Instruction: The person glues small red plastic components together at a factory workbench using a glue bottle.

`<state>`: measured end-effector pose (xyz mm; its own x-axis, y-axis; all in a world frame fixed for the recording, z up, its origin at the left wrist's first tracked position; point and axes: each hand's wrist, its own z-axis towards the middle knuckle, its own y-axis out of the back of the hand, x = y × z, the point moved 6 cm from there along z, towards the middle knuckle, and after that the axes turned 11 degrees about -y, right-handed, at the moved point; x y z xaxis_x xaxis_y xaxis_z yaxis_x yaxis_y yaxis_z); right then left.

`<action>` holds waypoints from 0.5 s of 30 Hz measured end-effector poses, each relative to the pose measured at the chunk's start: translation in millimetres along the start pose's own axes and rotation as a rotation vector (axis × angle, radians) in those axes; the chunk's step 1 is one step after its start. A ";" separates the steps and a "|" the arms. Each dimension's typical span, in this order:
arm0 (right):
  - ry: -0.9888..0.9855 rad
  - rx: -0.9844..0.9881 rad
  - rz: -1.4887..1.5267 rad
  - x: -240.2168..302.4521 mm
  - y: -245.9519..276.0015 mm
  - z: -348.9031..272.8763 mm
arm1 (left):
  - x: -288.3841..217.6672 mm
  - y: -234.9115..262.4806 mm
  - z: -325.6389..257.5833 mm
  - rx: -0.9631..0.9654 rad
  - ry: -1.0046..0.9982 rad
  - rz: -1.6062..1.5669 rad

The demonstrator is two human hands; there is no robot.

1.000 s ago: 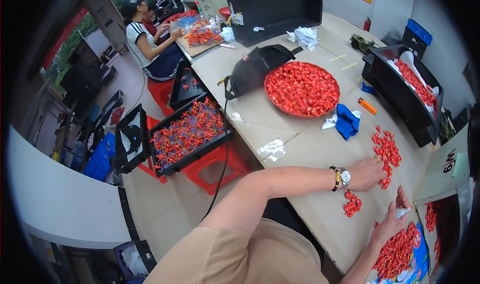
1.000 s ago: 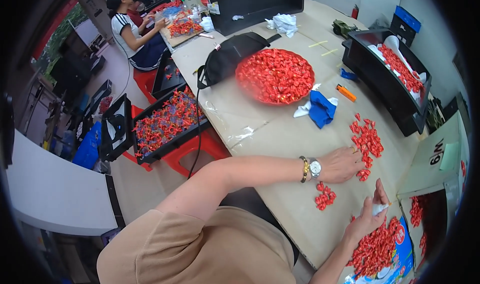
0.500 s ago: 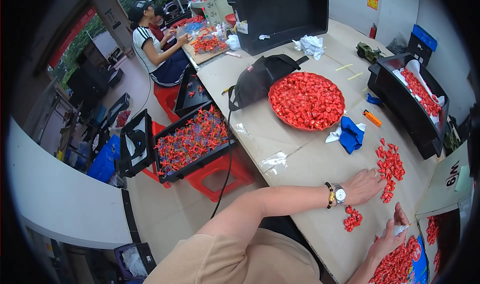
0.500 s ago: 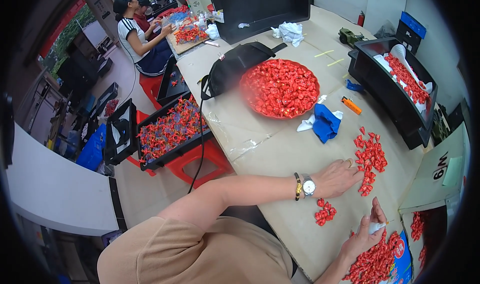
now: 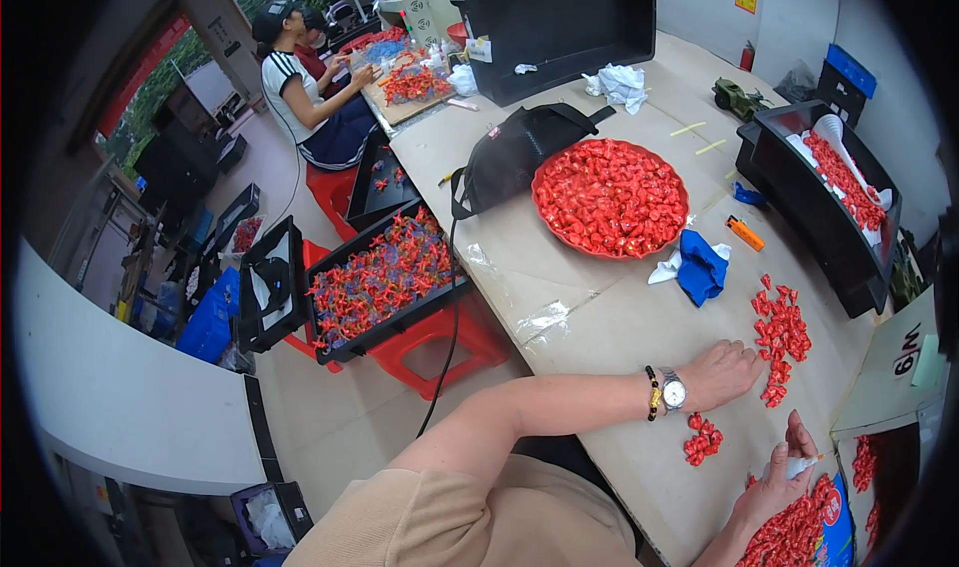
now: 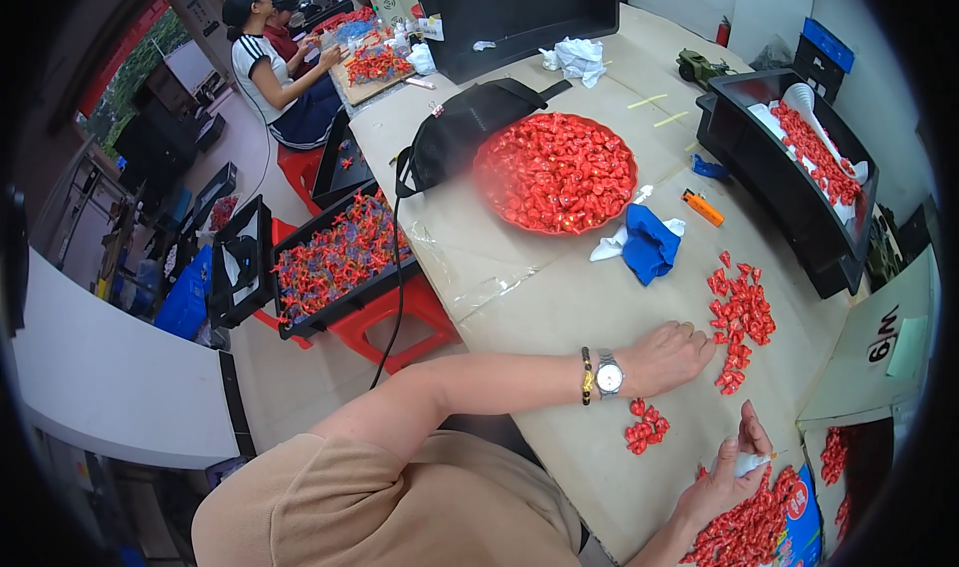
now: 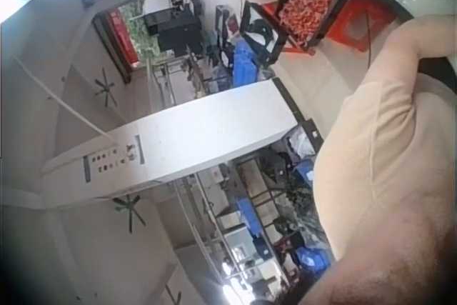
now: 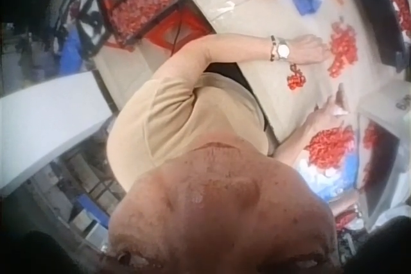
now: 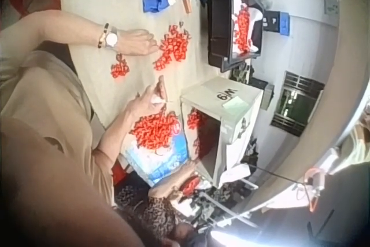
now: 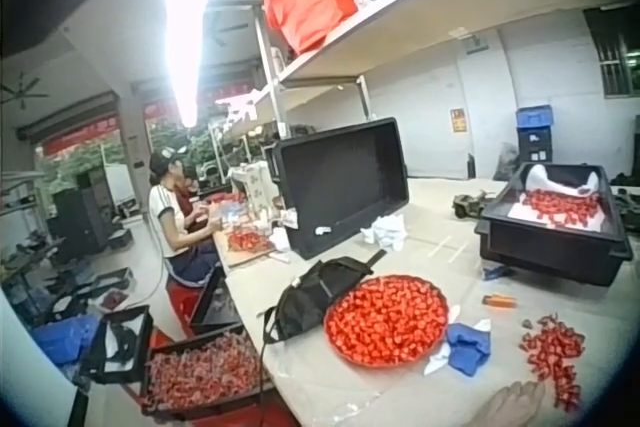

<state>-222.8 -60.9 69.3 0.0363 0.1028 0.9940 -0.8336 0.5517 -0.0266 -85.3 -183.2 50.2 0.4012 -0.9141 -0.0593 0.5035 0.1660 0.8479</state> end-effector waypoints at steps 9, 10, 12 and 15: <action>0.008 0.012 -0.014 0.0 -0.2 0.0 | 14.3 1.2 -1.1 -0.070 0.067 -0.108; 0.009 0.008 -0.016 0.6 -0.7 0.0 | 16.4 -1.3 0.0 -0.071 0.064 -0.110; 0.005 -0.003 -0.012 2.6 -2.6 -0.7 | 25.8 -0.8 1.2 -0.135 0.144 -0.211; 0.007 -0.010 -0.011 4.5 -1.7 -2.7 | 39.6 0.5 2.7 -0.180 0.264 -0.353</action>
<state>-219.8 -59.2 73.5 0.0495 0.1023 0.9935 -0.8277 0.5610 -0.0165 -71.2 -220.3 49.7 0.3508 -0.8049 -0.4786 0.7592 -0.0548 0.6486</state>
